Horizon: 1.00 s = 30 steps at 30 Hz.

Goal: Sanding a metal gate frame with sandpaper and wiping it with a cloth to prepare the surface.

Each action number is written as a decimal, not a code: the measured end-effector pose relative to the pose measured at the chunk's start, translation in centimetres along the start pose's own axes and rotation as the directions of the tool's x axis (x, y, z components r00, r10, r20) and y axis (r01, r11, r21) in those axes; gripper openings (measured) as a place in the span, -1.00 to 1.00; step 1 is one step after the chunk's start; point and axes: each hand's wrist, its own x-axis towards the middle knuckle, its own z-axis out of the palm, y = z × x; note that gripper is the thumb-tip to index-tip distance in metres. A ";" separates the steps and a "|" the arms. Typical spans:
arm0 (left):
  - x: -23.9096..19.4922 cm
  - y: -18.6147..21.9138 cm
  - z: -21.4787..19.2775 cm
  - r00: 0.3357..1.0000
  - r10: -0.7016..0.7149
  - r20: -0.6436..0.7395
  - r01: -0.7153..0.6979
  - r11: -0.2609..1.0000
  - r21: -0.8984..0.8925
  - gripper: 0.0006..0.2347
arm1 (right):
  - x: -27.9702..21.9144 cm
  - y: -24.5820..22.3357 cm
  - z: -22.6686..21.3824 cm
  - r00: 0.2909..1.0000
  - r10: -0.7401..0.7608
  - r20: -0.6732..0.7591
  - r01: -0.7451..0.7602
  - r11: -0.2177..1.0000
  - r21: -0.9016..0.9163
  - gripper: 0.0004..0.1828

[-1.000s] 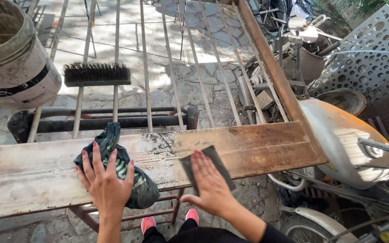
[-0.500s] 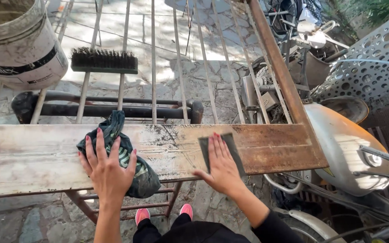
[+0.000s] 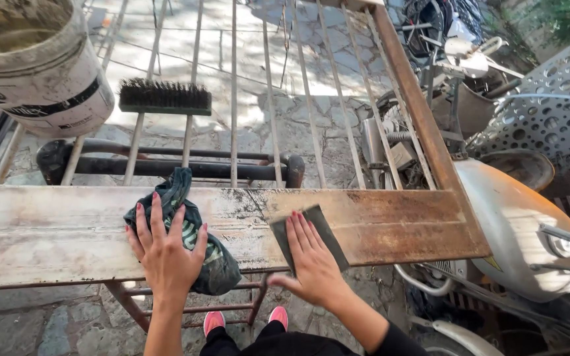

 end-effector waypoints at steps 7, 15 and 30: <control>-0.3 -0.1 0.3 0.999 -0.008 0.035 0.008 1.000 -0.006 -0.50 | 1.0 1.8 0.1 0.968 0.215 0.132 -0.208 0.976 -0.060 0.21; 0.0 -0.2 0.0 1.000 -0.010 0.020 0.010 1.000 -0.002 -0.51 | -1.0 4.5 1.2 0.991 0.104 -0.088 -0.111 0.990 -0.081 0.20; 0.1 0.1 -0.1 1.000 -0.008 0.020 0.008 1.000 -0.004 -0.51 | 1.2 1.0 0.5 0.993 0.118 0.022 -0.118 0.993 -0.007 0.23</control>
